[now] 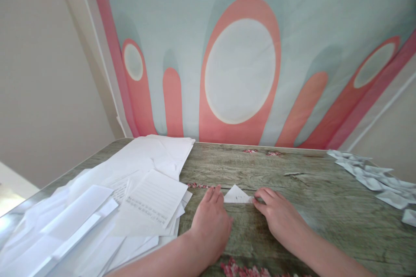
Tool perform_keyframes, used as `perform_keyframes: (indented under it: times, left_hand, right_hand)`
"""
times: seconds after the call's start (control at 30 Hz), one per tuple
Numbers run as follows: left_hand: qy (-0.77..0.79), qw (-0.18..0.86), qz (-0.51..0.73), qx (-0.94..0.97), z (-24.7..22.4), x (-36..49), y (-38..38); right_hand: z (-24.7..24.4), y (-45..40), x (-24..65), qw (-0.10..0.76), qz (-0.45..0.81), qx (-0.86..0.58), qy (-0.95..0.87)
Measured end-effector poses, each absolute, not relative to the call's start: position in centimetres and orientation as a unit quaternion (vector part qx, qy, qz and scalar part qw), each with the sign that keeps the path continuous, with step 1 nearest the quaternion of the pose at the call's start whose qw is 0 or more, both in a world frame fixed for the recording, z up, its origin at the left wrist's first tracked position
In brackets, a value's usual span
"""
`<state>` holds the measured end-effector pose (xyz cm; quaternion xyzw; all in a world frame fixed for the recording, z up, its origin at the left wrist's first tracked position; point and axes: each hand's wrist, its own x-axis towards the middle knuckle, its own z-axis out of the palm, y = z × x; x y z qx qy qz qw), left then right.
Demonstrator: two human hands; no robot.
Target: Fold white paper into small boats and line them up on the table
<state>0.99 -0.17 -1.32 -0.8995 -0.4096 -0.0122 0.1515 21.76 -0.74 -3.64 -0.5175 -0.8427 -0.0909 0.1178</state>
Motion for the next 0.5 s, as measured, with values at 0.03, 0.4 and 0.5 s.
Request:
perform_keyframes:
  times: [0.03, 0.4, 0.5]
  left_hand:
    - [-0.415, 0.138, -0.021, -0.899, -1.0, 1.0, 0.0]
    - [-0.446, 0.038, -0.095, -0.889, 0.4, 0.0, 2.6]
    - [-0.459, -0.006, -0.141, -0.877, -0.3, -0.1, 2.8]
  right_hand:
    - [-3.8, -0.7, 21.8, 0.125, -0.087, -0.515, -0.843]
    - [-3.8, -1.0, 21.6, 0.263, -0.031, -0.531, -0.805]
    - [-3.8, -0.8, 21.5, 0.278, -0.005, -0.544, -0.792]
